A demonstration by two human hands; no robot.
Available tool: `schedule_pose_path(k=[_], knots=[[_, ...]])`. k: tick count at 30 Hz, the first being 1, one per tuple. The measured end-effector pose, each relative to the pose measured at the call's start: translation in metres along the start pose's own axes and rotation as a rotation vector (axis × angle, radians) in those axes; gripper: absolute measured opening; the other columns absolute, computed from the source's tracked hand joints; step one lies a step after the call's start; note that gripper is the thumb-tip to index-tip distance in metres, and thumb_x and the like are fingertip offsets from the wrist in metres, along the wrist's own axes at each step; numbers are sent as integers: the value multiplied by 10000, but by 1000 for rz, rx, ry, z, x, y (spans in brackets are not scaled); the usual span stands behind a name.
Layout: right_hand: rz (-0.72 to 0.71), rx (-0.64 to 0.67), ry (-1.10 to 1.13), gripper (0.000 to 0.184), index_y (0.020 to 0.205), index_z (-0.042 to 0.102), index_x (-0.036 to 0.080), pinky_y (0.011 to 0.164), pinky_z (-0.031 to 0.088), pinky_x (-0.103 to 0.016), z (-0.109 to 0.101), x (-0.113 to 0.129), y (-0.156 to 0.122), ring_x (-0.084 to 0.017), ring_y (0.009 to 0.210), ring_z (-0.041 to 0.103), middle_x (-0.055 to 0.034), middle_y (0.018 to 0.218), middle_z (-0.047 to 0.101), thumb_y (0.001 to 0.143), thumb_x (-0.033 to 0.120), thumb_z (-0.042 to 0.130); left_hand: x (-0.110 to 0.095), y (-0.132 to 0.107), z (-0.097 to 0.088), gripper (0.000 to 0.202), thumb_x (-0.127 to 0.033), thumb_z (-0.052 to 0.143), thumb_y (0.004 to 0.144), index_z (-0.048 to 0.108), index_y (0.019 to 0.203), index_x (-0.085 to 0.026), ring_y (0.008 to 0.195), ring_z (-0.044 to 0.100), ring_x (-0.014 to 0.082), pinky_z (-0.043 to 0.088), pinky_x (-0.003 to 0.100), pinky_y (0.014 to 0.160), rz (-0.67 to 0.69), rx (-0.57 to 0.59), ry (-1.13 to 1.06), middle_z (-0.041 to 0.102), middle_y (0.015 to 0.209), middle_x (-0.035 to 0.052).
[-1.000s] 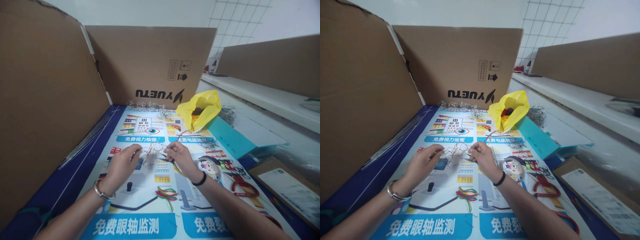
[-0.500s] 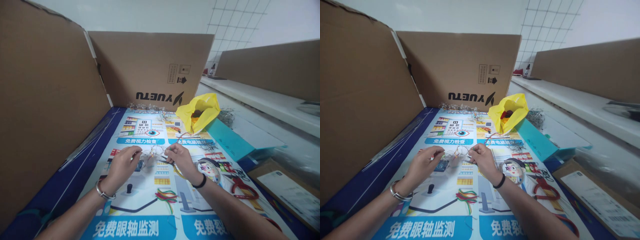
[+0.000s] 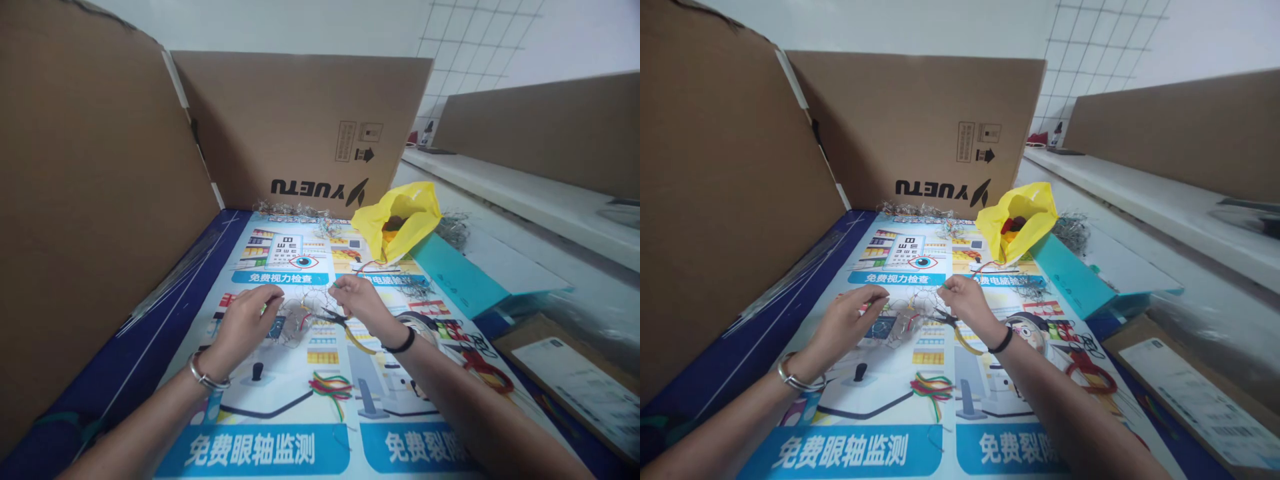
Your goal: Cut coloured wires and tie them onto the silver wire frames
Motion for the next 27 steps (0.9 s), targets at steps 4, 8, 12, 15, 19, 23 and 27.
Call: schedule_pose_path(k=[4, 8, 12, 15, 19, 23, 27], knots=[[-3, 6, -37, 166, 638, 534, 181, 332, 296, -176, 2, 1, 8, -67, 344, 423, 61, 444, 492, 663, 324, 614, 5, 1, 1, 140, -255, 451, 872, 585, 866, -214, 773, 592, 159, 421, 280, 700, -23, 9, -8, 669, 847, 5], [-24, -1, -26, 168, 669, 554, 174, 342, 323, -177, 0, 1, 11, -65, 354, 427, 61, 462, 495, 661, 330, 616, 8, 1, 1, 142, -263, 451, 874, 584, 860, -216, 784, 597, 158, 421, 272, 707, -28, 6, -2, 667, 846, 4], [-49, -28, -37, 184, 733, 543, 186, 362, 330, -189, -6, -1, 0, -73, 369, 427, 71, 484, 474, 685, 355, 600, 8, -1, 2, 132, -265, 458, 873, 580, 852, -220, 761, 600, 145, 427, 258, 708, -31, 10, -17, 665, 833, -8], [-73, -51, -133, 135, 719, 527, 204, 397, 331, -202, -11, -1, -14, -83, 396, 428, 64, 505, 484, 713, 330, 578, 7, -2, 1, 151, -275, 446, 876, 585, 865, -219, 750, 602, 139, 441, 250, 706, -38, 10, -45, 668, 837, -7], [-109, 7, -341, 119, 644, 563, 211, 466, 338, -218, -9, -3, -32, -111, 494, 486, 33, 560, 549, 731, 291, 558, 6, -3, 2, 180, -282, 431, 873, 597, 879, -211, 765, 607, 152, 452, 263, 714, -39, 17, -45, 674, 854, 8], [-68, -14, -482, 111, 696, 604, 224, 469, 321, -223, -8, -10, -41, -130, 511, 499, 33, 548, 552, 720, 331, 583, 5, -3, 1, 161, -259, 446, 865, 600, 876, -212, 750, 610, 146, 455, 260, 729, -39, 14, -43, 681, 846, 7], [-55, 20, -530, 183, 605, 598, 211, 496, 330, -231, -1, -15, -38, -151, 566, 532, 7, 574, 584, 710, 360, 600, 3, -3, 0, 152, -246, 454, 864, 602, 856, -210, 749, 615, 144, 449, 256, 728, -23, 5, -27, 682, 849, 6]])
Point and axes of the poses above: each hand's wrist, its own y-axis towards the middle knuckle, its own z-axis out of the palm, x = y × z, the point moved 8 cm from there along y, towards the middle knuckle
